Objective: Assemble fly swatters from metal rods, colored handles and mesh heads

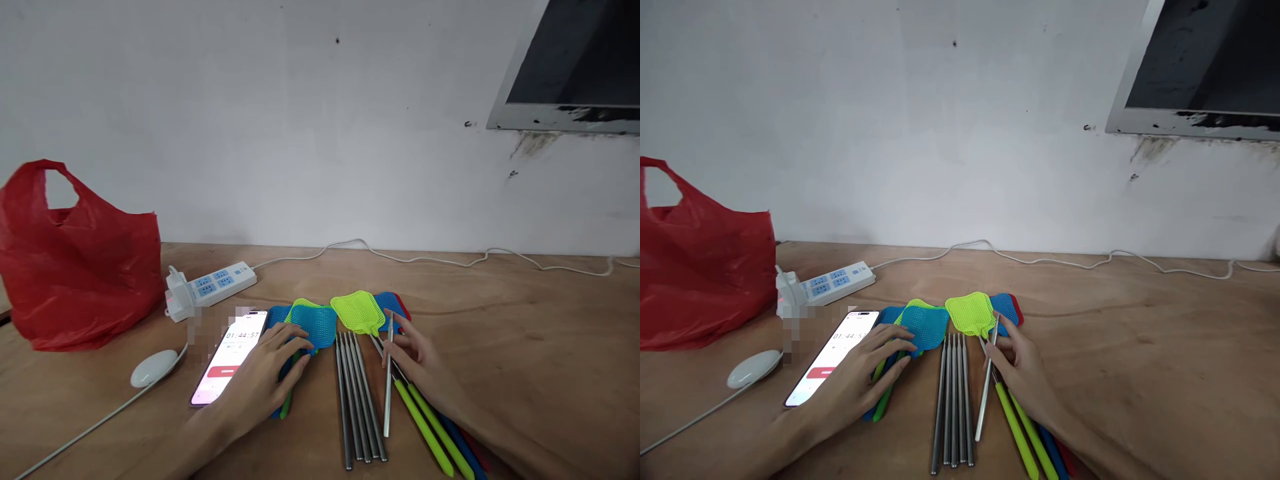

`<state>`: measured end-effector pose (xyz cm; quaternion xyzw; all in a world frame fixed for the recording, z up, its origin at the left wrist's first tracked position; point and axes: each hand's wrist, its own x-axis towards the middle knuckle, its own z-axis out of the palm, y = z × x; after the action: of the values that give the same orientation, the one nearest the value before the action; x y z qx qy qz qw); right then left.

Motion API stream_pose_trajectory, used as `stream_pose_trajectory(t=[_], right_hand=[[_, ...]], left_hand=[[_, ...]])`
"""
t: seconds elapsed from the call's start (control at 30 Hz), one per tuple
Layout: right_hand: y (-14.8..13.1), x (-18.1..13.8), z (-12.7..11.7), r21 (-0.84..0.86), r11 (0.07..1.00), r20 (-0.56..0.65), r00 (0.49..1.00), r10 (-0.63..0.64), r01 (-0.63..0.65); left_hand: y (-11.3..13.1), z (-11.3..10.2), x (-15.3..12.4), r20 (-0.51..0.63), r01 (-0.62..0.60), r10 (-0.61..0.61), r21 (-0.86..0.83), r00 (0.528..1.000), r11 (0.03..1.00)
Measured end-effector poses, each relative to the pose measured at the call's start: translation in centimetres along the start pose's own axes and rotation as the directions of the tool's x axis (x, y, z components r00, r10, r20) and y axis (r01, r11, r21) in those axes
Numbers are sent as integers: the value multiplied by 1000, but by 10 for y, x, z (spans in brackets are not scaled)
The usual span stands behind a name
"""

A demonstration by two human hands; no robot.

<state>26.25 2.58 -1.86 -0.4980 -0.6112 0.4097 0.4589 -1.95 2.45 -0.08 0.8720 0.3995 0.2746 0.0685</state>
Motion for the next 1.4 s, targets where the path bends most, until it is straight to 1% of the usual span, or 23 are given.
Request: stream_pose_trajectory(t=[0.07, 0.13, 0.2, 0.3, 0.47, 0.57, 0.67, 0.83, 0.93, 1.1, 1.27, 1.4], right_hand=[[7, -1, -1, -199, 969, -8, 989, -148, 144], [11, -2, -2, -390, 883, 40, 963, -266, 260], [11, -2, -4, -512, 784, 119, 933, -338, 350], [7, -3, -6, -576, 688, 208, 893, -398, 441], [4, -7, -5, -623, 581, 265, 841, -472, 523], [5, -8, -5, -630, 528, 321, 810, -490, 569], [6, -9, -5, -603, 539, 346, 802, -488, 588], [6, -12, -3, -485, 635, 351, 799, -488, 601], [5, -14, -3, -425, 670, 368, 792, -487, 609], [-2, -12, -6, -397, 656, 355, 767, -535, 642], [-7, -11, -11, -350, 625, 452, 710, -540, 698], [-4, -11, -14, -319, 634, 481, 697, -532, 704]], left_hand=[[1, 1, -1, 4, -9, 9, -12, 1000, 1000], [1, 1, -1, 21, -16, 16, -20, 1000, 1000], [2, 2, -1, 42, -20, 21, -27, 999, 999], [5, 2, -1, 68, -19, 22, -41, 997, 999], [6, 1, -1, 85, -9, 13, -50, 996, 999], [5, 2, -1, 87, -6, 10, -51, 996, 999], [4, 2, -1, 86, -7, 12, -55, 996, 998], [6, 2, -1, 78, -12, 17, -58, 997, 998], [7, 1, -1, 74, -13, 17, -56, 997, 998], [7, 1, 0, 76, -13, 17, -56, 997, 998], [7, 2, 0, 75, -10, 15, -63, 997, 998], [8, 1, -1, 74, -17, 22, -69, 997, 997]])
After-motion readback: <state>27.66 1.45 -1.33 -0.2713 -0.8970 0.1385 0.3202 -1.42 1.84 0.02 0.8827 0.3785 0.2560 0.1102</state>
